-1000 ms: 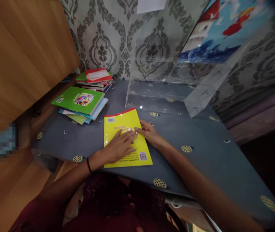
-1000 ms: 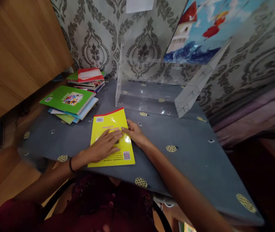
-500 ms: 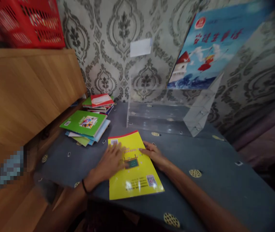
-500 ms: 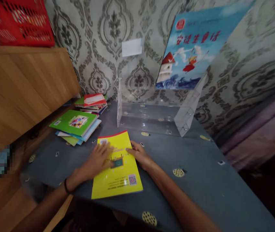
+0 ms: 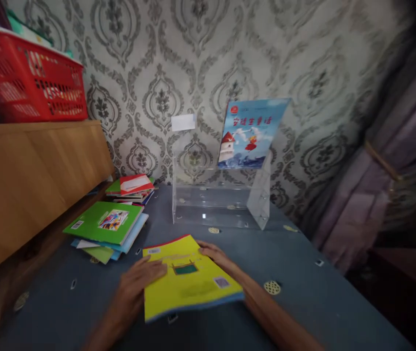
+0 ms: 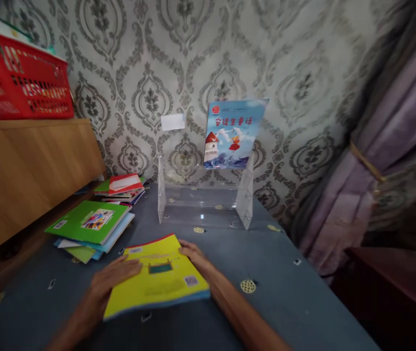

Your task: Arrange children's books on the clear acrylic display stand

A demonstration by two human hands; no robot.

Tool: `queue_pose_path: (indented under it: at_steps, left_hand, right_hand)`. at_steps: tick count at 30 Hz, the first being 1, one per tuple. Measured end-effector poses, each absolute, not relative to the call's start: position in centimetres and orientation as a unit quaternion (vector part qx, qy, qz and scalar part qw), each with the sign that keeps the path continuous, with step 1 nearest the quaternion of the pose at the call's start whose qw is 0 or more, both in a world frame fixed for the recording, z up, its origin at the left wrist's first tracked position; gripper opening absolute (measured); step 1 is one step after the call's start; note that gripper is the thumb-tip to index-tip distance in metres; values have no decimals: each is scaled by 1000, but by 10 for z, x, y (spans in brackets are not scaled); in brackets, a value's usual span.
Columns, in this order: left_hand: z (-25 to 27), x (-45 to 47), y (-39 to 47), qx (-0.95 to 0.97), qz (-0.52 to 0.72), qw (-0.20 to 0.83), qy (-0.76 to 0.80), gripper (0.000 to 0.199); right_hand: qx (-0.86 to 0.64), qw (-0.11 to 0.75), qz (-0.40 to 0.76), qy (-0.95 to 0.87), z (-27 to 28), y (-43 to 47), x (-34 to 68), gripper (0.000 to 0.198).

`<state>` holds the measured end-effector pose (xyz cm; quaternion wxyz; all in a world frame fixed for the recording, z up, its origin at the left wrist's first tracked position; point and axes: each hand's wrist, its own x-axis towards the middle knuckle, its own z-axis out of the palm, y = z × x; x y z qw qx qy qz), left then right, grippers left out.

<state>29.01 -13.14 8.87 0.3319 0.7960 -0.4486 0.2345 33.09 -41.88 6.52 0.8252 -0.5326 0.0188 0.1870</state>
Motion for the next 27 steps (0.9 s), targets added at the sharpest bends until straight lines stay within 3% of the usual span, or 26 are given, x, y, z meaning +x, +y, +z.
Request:
queue_pose_path:
  at_steps: [4,7,10,17,27]
  left_hand:
    - [145,303,-155,809,248,493,-202,30]
    - [171,320,-177,713,199,657,-142,37]
    - [169,338,-193,632,138,755,-103,42]
    - [144,353,-214,603,83,788,-93,44]
    - [137,362,-218,536,17,841,-69,30]
  right_hand:
    - [-542,833,99,-43,83,-420,327,63]
    - [-587,804,32,-94,98,-422,325,74]
    - [-584,805,5,-105,109,-423,321,70]
    - [-557,827,18,-67,110,-421,315,51]
    - [-614,786,-49,-61,147,-426,334,49]
